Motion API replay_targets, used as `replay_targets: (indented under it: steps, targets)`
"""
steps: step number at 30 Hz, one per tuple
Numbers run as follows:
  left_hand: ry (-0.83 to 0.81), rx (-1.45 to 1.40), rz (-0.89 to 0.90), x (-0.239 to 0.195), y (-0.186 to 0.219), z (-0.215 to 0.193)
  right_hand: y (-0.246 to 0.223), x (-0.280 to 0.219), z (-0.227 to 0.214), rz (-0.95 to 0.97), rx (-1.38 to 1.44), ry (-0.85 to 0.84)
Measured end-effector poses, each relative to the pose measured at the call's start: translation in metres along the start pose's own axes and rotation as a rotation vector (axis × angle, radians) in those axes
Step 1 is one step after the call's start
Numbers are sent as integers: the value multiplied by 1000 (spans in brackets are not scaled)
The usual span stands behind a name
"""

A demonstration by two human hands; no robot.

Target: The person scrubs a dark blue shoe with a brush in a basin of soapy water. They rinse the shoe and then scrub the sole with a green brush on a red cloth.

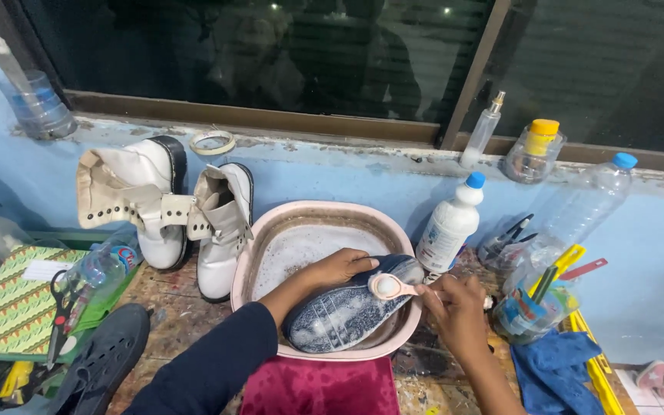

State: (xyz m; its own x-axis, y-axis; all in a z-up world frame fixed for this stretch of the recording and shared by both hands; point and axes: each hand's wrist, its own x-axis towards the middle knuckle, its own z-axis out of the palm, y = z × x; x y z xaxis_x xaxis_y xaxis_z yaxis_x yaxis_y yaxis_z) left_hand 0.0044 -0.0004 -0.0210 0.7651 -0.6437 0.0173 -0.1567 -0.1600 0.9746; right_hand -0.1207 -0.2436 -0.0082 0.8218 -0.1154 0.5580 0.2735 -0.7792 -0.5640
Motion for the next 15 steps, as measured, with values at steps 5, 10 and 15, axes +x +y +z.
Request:
replay_targets:
  steps: [5,10,15]
  targets:
    - [9,17,10,12,-24,-2,41,22,4,15,-150,24]
    - [5,33,4,7,-13,1,39,24,3,19,-49,-32]
    - [22,33,3,13,-18,-3,24,15,9,-9,-78,-59]
